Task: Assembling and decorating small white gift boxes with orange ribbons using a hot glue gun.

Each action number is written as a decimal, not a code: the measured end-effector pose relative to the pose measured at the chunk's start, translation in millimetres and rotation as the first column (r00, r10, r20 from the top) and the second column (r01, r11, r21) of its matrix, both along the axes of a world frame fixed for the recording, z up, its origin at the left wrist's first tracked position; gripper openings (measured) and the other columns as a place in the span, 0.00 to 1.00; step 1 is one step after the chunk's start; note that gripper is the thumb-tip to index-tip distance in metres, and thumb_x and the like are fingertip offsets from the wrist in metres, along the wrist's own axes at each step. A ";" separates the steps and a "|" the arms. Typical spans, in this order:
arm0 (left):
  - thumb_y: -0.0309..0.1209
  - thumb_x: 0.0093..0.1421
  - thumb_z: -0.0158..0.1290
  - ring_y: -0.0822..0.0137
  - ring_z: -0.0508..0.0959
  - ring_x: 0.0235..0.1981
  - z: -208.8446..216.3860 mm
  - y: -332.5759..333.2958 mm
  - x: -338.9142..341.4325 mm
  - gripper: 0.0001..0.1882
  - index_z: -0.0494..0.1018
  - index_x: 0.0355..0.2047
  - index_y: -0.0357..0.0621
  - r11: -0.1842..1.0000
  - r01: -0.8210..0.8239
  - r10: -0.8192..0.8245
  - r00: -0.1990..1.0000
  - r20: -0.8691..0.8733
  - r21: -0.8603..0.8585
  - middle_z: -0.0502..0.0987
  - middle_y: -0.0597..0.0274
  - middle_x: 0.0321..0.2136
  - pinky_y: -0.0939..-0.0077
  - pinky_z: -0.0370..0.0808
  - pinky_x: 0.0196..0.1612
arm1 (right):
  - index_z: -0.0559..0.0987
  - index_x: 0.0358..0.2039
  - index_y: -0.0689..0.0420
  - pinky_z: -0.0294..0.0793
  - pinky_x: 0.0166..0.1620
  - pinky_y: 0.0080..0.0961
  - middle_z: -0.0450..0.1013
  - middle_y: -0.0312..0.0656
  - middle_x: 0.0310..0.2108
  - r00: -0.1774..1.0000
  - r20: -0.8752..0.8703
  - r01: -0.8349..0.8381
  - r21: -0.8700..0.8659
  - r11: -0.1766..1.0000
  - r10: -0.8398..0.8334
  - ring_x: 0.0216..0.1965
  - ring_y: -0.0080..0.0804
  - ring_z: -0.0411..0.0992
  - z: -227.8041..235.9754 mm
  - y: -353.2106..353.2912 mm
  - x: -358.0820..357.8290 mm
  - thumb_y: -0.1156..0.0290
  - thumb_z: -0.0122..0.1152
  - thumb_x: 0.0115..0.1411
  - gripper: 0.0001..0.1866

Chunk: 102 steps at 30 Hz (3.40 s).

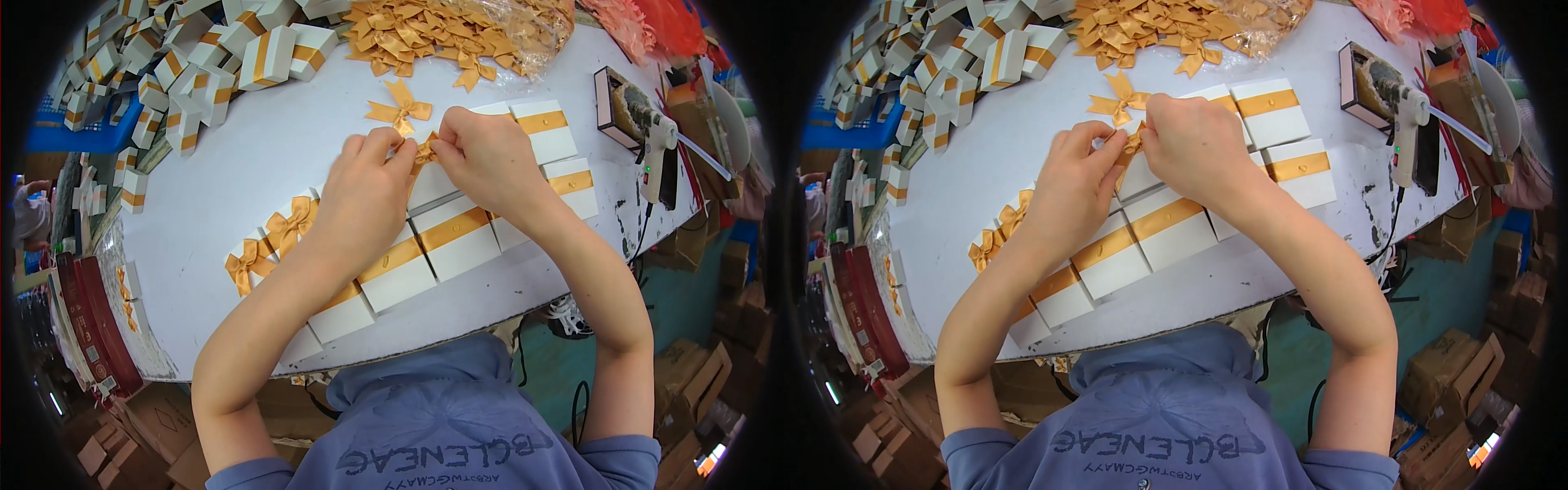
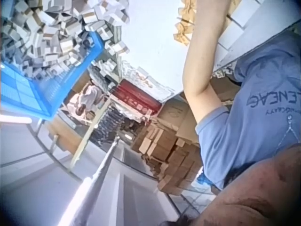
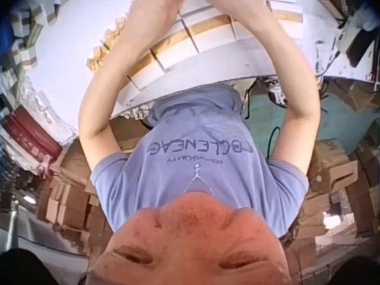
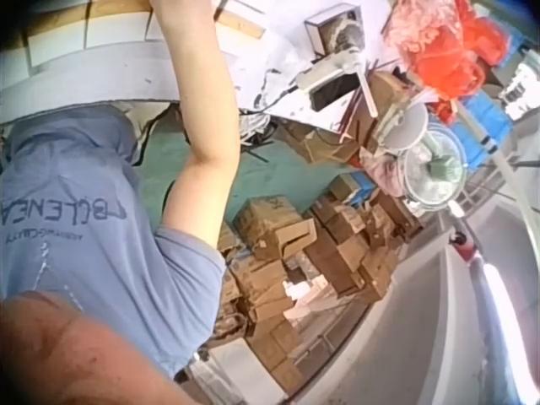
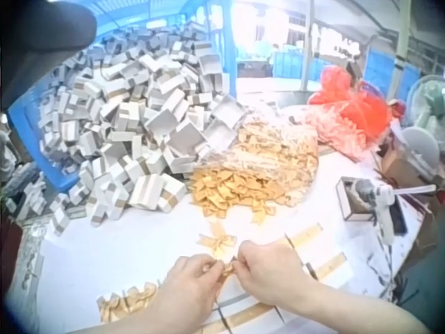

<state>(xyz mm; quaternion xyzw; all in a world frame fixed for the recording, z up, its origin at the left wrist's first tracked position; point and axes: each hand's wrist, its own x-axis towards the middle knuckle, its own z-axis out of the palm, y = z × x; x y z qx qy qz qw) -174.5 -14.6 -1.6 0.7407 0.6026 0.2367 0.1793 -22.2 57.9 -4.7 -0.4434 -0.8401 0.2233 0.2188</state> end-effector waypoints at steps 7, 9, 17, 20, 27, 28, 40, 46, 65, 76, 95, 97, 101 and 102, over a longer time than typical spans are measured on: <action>0.22 0.48 0.48 0.65 0.66 0.42 -6.7 -3.5 -3.6 0.21 0.71 0.45 0.42 0.965 0.134 -0.051 0.939 -0.340 0.226 0.69 0.64 0.36 0.67 0.58 0.45 | 0.74 0.21 0.61 0.69 0.26 0.29 0.71 0.43 0.17 0.990 0.144 0.004 -0.061 0.998 0.004 0.21 0.38 0.71 14.2 22.8 -5.2 0.71 0.59 0.48 0.07; 0.22 0.47 0.47 0.66 0.66 0.41 -3.5 -4.5 -1.2 0.22 0.70 0.46 0.42 0.964 0.140 -0.055 0.937 -0.345 0.226 0.68 0.64 0.35 0.67 0.58 0.44 | 0.74 0.22 0.61 0.69 0.27 0.29 0.71 0.43 0.17 0.992 0.124 0.024 -0.083 0.996 -0.014 0.22 0.38 0.71 14.7 37.0 -10.2 0.71 0.59 0.47 0.07; 0.23 0.47 0.51 0.64 0.67 0.42 -1.3 2.9 -8.9 0.22 0.70 0.45 0.46 0.969 0.094 -0.050 0.981 -0.188 0.230 0.68 0.63 0.38 0.66 0.59 0.43 | 0.76 0.21 0.60 0.67 0.26 0.25 0.70 0.42 0.18 0.900 0.410 -0.043 -0.247 0.968 0.145 0.22 0.29 0.70 2.1 76.1 -47.9 0.68 0.61 0.41 0.09; 0.21 0.44 0.55 0.61 0.66 0.47 12.6 14.1 -31.5 0.24 0.69 0.45 0.45 0.923 -0.002 0.003 1.000 -0.001 0.386 0.68 0.62 0.44 0.64 0.60 0.45 | 0.76 0.21 0.60 0.65 0.26 0.20 0.69 0.35 0.17 0.972 0.117 -0.111 -0.544 0.832 0.206 0.21 0.23 0.67 28.9 73.9 -33.8 0.68 0.61 0.44 0.09; 0.18 0.47 0.54 0.61 0.74 0.38 21.2 29.9 -23.7 0.24 0.65 0.46 0.43 0.867 0.112 -0.128 0.992 -0.001 0.485 0.74 0.61 0.36 0.68 0.66 0.45 | 0.76 0.24 0.61 0.59 0.23 0.14 0.69 0.29 0.19 0.949 -0.242 -0.314 -0.662 0.681 0.203 0.20 0.14 0.63 47.0 42.6 2.4 0.66 0.60 0.51 0.10; 0.18 0.49 0.53 0.65 0.75 0.34 23.1 31.1 -15.0 0.23 0.64 0.46 0.42 0.940 -0.059 -0.048 0.952 0.303 0.336 0.74 0.60 0.33 0.72 0.69 0.40 | 0.76 0.27 0.60 0.58 0.23 0.12 0.69 0.29 0.20 0.915 -0.402 -0.247 -0.640 0.727 -0.043 0.20 0.13 0.63 48.2 33.1 7.4 0.65 0.59 0.52 0.11; 0.19 0.55 0.50 0.78 0.73 0.28 8.9 47.3 51.2 0.11 0.69 0.39 0.35 0.979 -0.080 0.186 0.721 0.668 -0.187 0.73 0.61 0.34 0.85 0.72 0.29 | 0.74 0.28 0.61 0.64 0.23 0.14 0.69 0.33 0.17 0.808 -0.485 -0.053 -0.627 0.777 -0.336 0.20 0.16 0.66 21.6 30.0 53.6 0.69 0.58 0.53 0.07; 0.18 0.54 0.50 0.74 0.74 0.27 -2.0 45.1 52.6 0.13 0.71 0.42 0.34 0.999 -0.008 -0.003 0.943 0.334 0.031 0.72 0.58 0.40 0.82 0.72 0.31 | 0.75 0.22 0.60 0.68 0.25 0.26 0.71 0.42 0.17 0.979 -0.151 0.100 -0.244 0.965 -0.140 0.19 0.31 0.70 11.5 34.7 57.5 0.70 0.60 0.48 0.07; 0.25 0.52 0.50 0.63 0.66 0.44 -7.2 42.5 50.2 0.20 0.70 0.47 0.48 0.958 0.217 -0.119 0.896 -0.428 0.189 0.69 0.66 0.37 0.60 0.56 0.46 | 0.78 0.27 0.60 0.72 0.31 0.35 0.74 0.49 0.25 0.955 0.268 0.119 0.034 0.992 -0.124 0.28 0.43 0.74 0.6 101.7 24.0 0.71 0.57 0.45 0.09; 0.26 0.51 0.55 0.65 0.70 0.24 16.6 88.8 20.4 0.09 0.67 0.31 0.40 0.942 -0.121 -0.003 0.929 0.370 0.312 0.72 0.60 0.29 0.71 0.68 0.29 | 0.78 0.28 0.60 0.74 0.33 0.38 0.75 0.48 0.28 0.917 0.399 -0.042 0.066 0.997 0.012 0.32 0.44 0.75 43.5 79.8 23.3 0.73 0.57 0.44 0.09; 0.20 0.53 0.50 0.77 0.73 0.24 -4.9 84.4 100.6 0.13 0.73 0.41 0.36 0.999 0.029 -0.013 0.871 0.492 -0.025 0.74 0.60 0.35 0.83 0.71 0.28 | 0.74 0.26 0.60 0.54 0.19 0.09 0.68 0.30 0.17 0.889 -0.333 0.125 -0.483 0.867 -0.314 0.17 0.10 0.60 10.5 57.6 115.8 0.69 0.59 0.54 0.08; 0.20 0.53 0.51 0.73 0.74 0.25 -7.2 81.8 102.5 0.13 0.72 0.41 0.34 0.996 0.079 -0.087 0.938 0.334 0.037 0.74 0.58 0.35 0.81 0.71 0.29 | 0.75 0.24 0.62 0.60 0.21 0.13 0.70 0.34 0.18 0.904 -0.301 0.139 -0.467 0.873 -0.305 0.19 0.14 0.64 4.7 60.8 119.5 0.70 0.60 0.51 0.08; 0.21 0.52 0.52 0.68 0.75 0.26 -9.2 81.7 106.5 0.13 0.72 0.40 0.34 0.994 0.104 -0.107 0.967 0.232 0.024 0.73 0.55 0.37 0.80 0.72 0.30 | 0.74 0.23 0.64 0.61 0.20 0.14 0.70 0.33 0.16 0.942 -0.236 0.160 -0.310 0.937 -0.239 0.17 0.15 0.63 -8.9 62.4 119.5 0.70 0.60 0.51 0.10; 0.22 0.53 0.52 0.65 0.74 0.30 -11.0 81.7 107.5 0.12 0.73 0.39 0.34 0.991 0.115 -0.124 0.982 0.139 0.074 0.72 0.56 0.37 0.76 0.71 0.33 | 0.74 0.23 0.64 0.61 0.20 0.14 0.70 0.33 0.16 0.941 -0.237 0.161 -0.313 0.936 -0.241 0.17 0.15 0.63 -9.6 62.4 118.7 0.70 0.60 0.51 0.10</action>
